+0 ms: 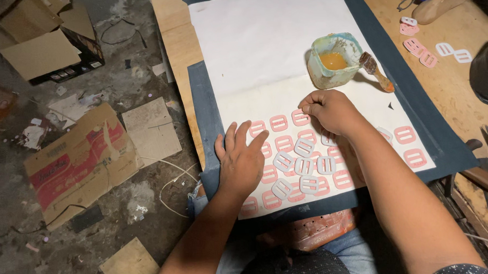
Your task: The person paints small white plastic buckles with a yellowish liquid using a brush. They pick up each buckle, apply the liquid, and place it on a sheet with pink outlines. The person repeats this process for multiple buckles.
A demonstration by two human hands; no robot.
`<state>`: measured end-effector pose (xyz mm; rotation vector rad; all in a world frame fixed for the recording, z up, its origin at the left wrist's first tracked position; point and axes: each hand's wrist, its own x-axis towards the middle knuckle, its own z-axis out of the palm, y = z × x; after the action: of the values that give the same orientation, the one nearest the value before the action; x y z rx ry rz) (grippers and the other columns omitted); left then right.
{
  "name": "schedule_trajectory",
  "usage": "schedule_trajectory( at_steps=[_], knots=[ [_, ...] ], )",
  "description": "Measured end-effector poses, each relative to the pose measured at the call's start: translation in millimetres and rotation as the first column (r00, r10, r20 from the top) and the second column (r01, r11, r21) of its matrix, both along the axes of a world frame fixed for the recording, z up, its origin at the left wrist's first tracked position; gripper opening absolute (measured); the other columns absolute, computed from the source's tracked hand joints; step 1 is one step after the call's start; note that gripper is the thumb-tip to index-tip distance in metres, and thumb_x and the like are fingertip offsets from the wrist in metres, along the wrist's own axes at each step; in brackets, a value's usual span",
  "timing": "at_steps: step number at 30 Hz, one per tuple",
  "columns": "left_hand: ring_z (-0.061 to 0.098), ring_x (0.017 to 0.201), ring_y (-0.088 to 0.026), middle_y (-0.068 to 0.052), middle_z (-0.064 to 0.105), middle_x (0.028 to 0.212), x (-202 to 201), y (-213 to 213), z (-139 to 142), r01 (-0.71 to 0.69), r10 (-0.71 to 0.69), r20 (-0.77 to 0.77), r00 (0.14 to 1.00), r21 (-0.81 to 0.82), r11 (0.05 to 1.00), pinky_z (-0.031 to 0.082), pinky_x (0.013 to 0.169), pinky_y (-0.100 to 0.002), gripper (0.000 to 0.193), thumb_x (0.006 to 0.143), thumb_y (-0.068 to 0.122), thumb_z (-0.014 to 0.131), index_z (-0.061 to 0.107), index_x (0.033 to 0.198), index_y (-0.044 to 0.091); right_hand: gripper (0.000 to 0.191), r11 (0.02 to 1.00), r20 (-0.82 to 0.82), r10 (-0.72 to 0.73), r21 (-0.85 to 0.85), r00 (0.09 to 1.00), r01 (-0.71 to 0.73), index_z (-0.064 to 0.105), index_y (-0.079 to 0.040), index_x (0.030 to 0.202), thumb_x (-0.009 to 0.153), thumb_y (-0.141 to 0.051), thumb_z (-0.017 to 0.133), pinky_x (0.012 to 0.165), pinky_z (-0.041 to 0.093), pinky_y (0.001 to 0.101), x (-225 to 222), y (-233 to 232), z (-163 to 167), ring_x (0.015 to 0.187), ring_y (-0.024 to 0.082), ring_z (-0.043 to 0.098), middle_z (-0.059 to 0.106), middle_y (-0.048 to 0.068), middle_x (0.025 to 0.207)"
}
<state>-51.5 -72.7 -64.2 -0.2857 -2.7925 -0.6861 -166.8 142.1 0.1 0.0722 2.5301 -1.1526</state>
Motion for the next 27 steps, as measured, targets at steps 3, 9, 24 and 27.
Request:
schedule_trajectory(
  at_steps=[3, 9, 24, 27],
  knots=[
    [0.031, 0.143, -0.042, -0.019, 0.044, 0.147, 0.2, -0.3, -0.5, -0.002, 0.002, -0.002, 1.0, -0.001, 1.0, 0.014, 0.116, -0.064, 0.045, 0.088, 0.012, 0.06, 0.066, 0.132, 0.017, 0.015, 1.0, -0.018, 0.004, 0.001, 1.0, -0.004, 0.076, -0.006, 0.102, 0.094, -0.014, 0.067, 0.041, 0.044, 0.0314, -1.3, 0.5, -2.8, 0.044, 0.012, 0.052, 0.064, 0.004, 0.062],
    [0.031, 0.143, -0.042, -0.019, 0.044, 0.147, -0.1, -0.1, 0.3, -0.002, 0.002, -0.002, 1.0, 0.009, 1.0, 0.014, 0.116, -0.064, 0.044, 0.089, 0.012, 0.059, 0.066, 0.132, 0.017, 0.015, 1.0, -0.018, 0.013, -0.009, 1.0, -0.013, 0.076, -0.006, 0.103, 0.095, -0.014, 0.067, 0.041, 0.043, 0.0316, -2.2, 2.3, -4.9, 0.044, 0.013, 0.052, 0.064, 0.005, 0.061],
    [0.031, 0.143, -0.042, -0.019, 0.044, 0.147, -0.1, 0.3, 0.5, -0.006, 0.006, 0.015, 1.0, 0.023, 1.0, 0.013, 0.116, -0.064, 0.044, 0.089, 0.012, 0.06, 0.066, 0.132, 0.017, 0.016, 0.993, -0.211, 0.05, 0.111, 0.976, -0.026, 0.077, -0.008, 0.102, 0.093, -0.019, 0.069, 0.068, 0.053, 0.0355, 4.7, 0.6, -15.7, 0.071, 0.02, 0.066, 0.072, 0.008, 0.081],
    [0.032, 0.143, -0.042, -0.018, 0.044, 0.147, 1.5, 0.0, -1.4, -0.005, 0.004, 0.003, 1.0, 0.025, 1.0, 0.014, 0.116, -0.064, 0.044, 0.089, 0.013, 0.06, 0.066, 0.133, 0.017, 0.015, 0.983, -0.395, 0.13, 0.174, 0.909, -0.065, 0.077, -0.007, 0.1, 0.092, -0.018, 0.07, 0.078, 0.053, 0.0386, 7.2, 3.2, -29.8, 0.085, 0.027, 0.067, 0.072, 0.011, 0.094]
  ],
)
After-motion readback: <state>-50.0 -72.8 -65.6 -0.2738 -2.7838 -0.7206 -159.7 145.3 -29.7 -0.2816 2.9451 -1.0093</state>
